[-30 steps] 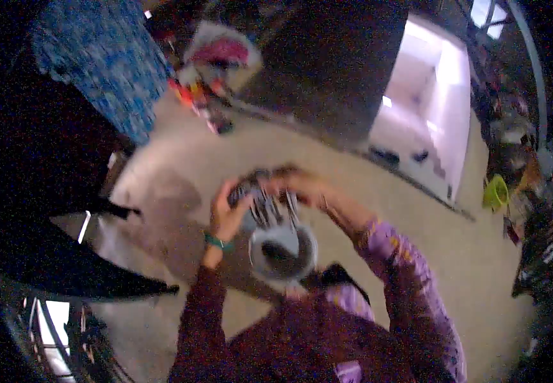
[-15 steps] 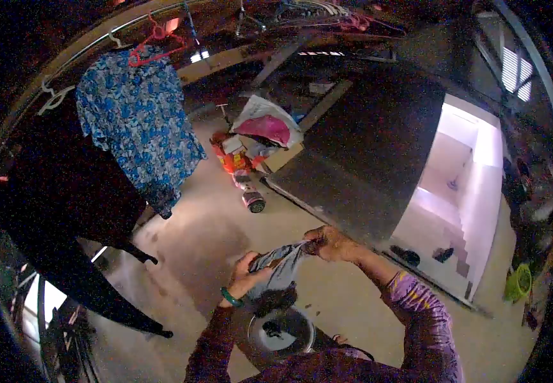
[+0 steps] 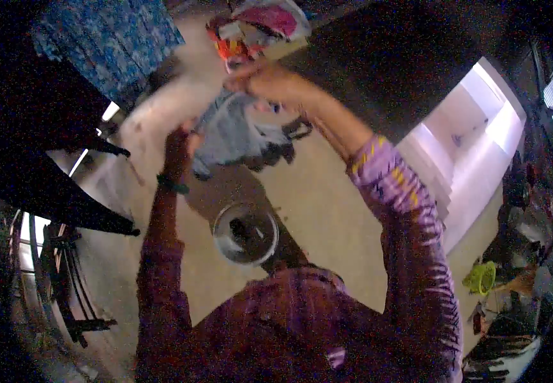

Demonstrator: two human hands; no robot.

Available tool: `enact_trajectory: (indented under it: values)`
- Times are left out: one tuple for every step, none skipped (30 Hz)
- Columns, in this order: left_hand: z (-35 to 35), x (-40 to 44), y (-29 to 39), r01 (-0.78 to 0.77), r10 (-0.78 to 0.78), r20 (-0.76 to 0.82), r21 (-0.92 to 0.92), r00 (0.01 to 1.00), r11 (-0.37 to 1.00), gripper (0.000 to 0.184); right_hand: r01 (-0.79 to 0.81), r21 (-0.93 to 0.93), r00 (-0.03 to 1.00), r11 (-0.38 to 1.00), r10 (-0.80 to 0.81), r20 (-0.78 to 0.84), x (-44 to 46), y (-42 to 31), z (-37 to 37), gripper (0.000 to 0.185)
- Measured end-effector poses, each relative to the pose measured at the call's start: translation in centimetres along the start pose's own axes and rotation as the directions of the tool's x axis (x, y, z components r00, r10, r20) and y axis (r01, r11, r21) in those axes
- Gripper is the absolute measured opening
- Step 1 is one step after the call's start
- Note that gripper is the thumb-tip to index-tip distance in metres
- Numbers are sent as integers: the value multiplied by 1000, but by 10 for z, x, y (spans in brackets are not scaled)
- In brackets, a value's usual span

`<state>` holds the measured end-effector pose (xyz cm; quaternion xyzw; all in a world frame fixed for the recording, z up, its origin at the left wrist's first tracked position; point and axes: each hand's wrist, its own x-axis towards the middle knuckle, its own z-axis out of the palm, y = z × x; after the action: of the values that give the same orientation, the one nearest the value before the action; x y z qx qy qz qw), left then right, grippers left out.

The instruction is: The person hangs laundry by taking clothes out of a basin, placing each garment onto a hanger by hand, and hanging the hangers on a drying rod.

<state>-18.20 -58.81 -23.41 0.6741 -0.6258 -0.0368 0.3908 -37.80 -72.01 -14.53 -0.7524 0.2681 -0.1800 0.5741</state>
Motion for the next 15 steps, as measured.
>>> enact_trajectory:
  values:
    - [-3, 4, 1, -21, 13, -48, -183, 999, 983, 29, -15, -100, 999, 995, 12, -30, -3, -19, 1, 19]
    - [-1, 4, 5, -61, 24, -110, -353, 994, 934, 29, -1, -21, 998, 1000, 0, -61, -7, -22, 2, 17]
    - [2, 1, 6, -85, 25, -148, -416, 989, 905, 26, -26, 61, 998, 998, 30, -63, -12, -26, 5, 16]
    - [1, -1, 6, -82, 20, -147, -422, 989, 903, 26, -51, 143, 996, 988, 61, -63, -16, -29, 9, 15]
    - [-3, -3, 4, 9, -30, -43, -420, 999, 907, 24, -57, 140, 996, 988, 66, -62, -17, -28, 12, 15]
    - [-7, -5, 3, 96, -80, 58, -409, 995, 908, 22, -30, 149, 999, 988, 34, -30, -15, -26, 14, 15]
    - [-8, -8, 4, 164, -146, 74, -455, 986, 875, 19, -3, 158, 1000, 987, 2, 3, -15, -28, 18, 14]
    - [-8, -9, 4, 164, -148, 71, -459, 986, 873, 19, -5, 153, 1000, 988, 4, 5, -16, -29, 21, 14]
    - [-9, -12, 1, 152, -154, 35, -469, 987, 870, 21, 10, 117, 1000, 993, -12, 18, -16, -30, 26, 14]
    - [-9, -15, 1, 142, -161, 2, -479, 987, 866, 24, 23, 80, 999, 997, -26, 31, -16, -33, 31, 14]
    - [-9, -19, 2, 148, -167, 4, -485, 986, 862, 24, 15, 77, 999, 997, -18, 34, -17, -35, 36, 14]
    - [-9, -22, 4, 108, -180, -92, -513, 979, 852, 28, -32, 87, 998, 996, 27, 58, -17, -39, 40, 14]
    - [-12, -22, 9, 65, -192, -185, -535, 964, 842, 33, -77, 98, 994, 992, 70, 80, -17, -41, 43, 14]
    - [-15, -22, 15, 69, -193, -179, -538, 965, 840, 33, -83, 99, 994, 992, 75, 77, -13, -38, 46, 14]
    - [-17, -19, 23, -15, -115, -282, -421, 952, 907, 37, -50, 108, 997, 993, 43, 70, -7, -32, 44, 13]
